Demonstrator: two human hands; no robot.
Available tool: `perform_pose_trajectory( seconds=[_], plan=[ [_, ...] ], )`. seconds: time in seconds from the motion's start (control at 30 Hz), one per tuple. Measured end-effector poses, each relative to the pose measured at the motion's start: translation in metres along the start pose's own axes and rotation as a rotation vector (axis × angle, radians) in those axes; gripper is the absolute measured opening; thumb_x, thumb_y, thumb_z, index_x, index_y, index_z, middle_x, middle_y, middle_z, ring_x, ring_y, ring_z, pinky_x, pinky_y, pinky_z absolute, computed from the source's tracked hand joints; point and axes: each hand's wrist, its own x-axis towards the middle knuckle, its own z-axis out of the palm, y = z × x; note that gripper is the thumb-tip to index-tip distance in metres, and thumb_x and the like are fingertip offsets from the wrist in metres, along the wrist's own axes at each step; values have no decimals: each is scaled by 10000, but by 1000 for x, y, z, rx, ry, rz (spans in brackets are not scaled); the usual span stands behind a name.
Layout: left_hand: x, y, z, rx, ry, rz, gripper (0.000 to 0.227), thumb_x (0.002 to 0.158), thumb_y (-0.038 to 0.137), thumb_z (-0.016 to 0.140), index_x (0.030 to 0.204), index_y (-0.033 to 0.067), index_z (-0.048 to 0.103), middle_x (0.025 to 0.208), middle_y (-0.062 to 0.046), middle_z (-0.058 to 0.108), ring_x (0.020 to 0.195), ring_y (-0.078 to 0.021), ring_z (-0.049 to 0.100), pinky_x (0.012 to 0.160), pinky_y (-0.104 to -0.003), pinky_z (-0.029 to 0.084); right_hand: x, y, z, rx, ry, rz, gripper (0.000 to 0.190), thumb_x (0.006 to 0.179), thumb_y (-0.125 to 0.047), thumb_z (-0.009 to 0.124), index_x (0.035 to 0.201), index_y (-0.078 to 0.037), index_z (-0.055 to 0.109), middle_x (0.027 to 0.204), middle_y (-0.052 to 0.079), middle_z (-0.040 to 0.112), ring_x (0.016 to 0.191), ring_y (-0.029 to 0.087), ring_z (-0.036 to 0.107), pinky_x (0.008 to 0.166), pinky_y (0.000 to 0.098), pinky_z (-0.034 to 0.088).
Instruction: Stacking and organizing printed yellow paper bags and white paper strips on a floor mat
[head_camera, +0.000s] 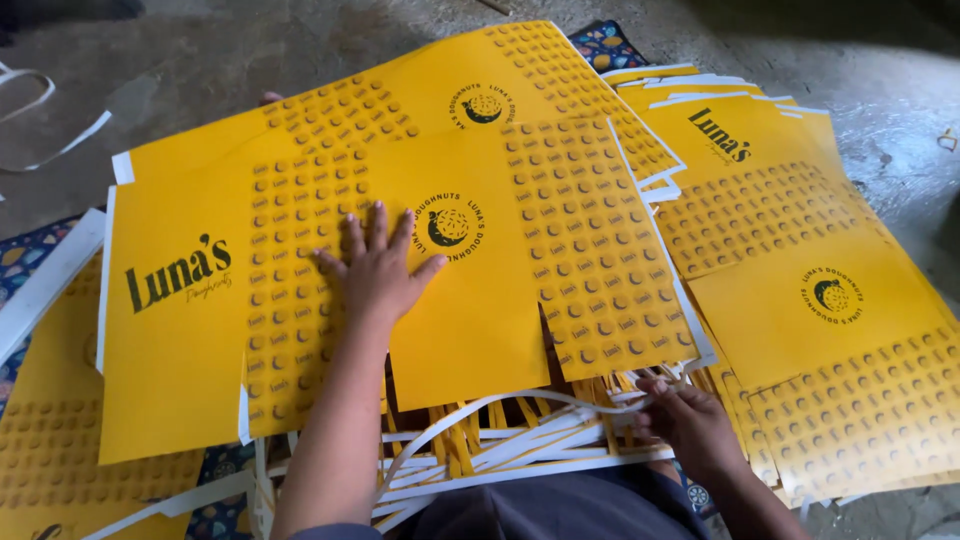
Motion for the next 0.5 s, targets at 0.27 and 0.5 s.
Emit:
perform_pose_trajectory(
  seconds=[0.27,0.5],
  plan=[
    [-2,-1,4,35,4,16,939,846,844,215,1647,375,74,1745,3,-84,1576,-402,-126,1138,-780,-25,32,-14,-41,60,-69,-151,498,1127,-430,392,1284,10,567,1061,237,720,766,284,645,678,401,525],
    [1,-1,9,72,16,9,938,848,841,237,1645,372,79,1748,13,-71,1582,-397,-106,1139,-782,4,-24,-82,1,-466,115,-284,458,1102,-320,518,818,-10,697,607,44,403,553,140,354,537,284,260]
  ],
)
